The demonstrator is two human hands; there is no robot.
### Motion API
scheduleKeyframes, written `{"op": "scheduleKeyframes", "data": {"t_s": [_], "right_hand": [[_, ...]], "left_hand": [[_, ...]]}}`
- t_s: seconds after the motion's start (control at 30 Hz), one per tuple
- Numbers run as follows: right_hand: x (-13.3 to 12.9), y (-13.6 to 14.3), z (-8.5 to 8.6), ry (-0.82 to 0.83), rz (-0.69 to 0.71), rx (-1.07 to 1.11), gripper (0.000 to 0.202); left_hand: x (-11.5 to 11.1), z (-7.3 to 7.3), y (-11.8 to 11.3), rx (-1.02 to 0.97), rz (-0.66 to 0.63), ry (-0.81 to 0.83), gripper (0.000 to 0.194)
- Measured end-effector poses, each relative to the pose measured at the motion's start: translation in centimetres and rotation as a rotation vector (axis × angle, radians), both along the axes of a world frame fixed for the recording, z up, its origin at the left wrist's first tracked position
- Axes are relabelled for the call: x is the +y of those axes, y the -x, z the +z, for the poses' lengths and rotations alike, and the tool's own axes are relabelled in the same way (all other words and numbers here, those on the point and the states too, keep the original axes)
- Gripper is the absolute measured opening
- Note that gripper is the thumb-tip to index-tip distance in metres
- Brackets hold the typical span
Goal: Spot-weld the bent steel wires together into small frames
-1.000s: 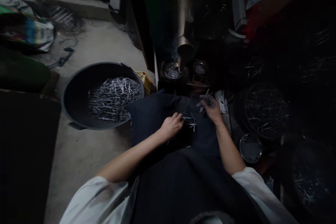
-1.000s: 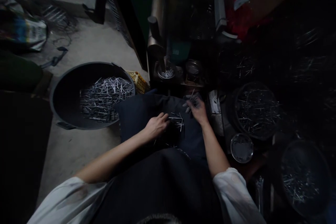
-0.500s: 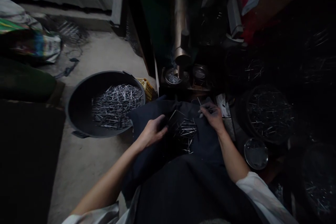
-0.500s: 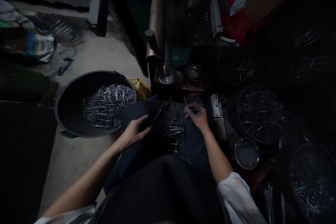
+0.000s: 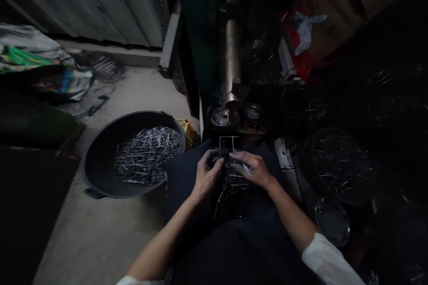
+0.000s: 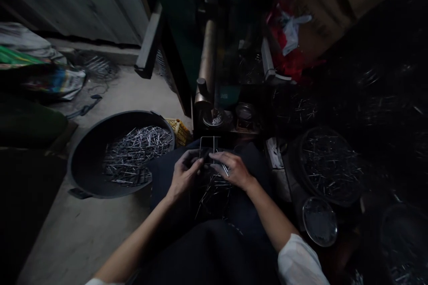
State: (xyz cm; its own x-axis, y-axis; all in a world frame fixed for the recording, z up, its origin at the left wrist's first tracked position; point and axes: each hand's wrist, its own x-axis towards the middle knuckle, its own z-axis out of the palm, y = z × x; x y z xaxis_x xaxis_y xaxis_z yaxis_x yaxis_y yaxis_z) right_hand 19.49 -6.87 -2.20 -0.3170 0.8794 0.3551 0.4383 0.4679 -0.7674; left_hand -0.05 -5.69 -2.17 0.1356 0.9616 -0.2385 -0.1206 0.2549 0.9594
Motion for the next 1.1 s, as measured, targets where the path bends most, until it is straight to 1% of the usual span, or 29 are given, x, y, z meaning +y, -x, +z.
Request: {"op": "scheduleKeyframes", "data": {"t_s": [0.17, 0.3, 0.63, 0.9, 1.1], "right_hand": [[0.9, -0.3, 1.2, -0.050, 0.025, 0.007, 0.037], [2.0, -0.4, 1.9, -0.085, 0.044, -0.006, 0.038], [3.4, -0.5, 2.7, -0.086, 0.078, -0.009, 0.036], [3.9, -0.6, 2.9, -0.080, 0.090, 0.019, 0.036], [4.0, -0.7, 3.2, -0.079, 0.090, -0.010, 0.037]], "left_hand": [[0.6, 0.2, -0.2, -0.082, 0.024, -0.016, 0.034], [1.2, 0.4, -0.7, -0.164, 0.055, 0.007, 0.037], [1.9, 0.3, -0.8, -0.207, 0.090, -0.006, 0.040], [2.2, 1.2, -1.0, -0.234, 0.103, -0.021, 0.037], [2.4, 1.1, -1.0, -0.256, 0.088, -0.022, 0.037]]}}
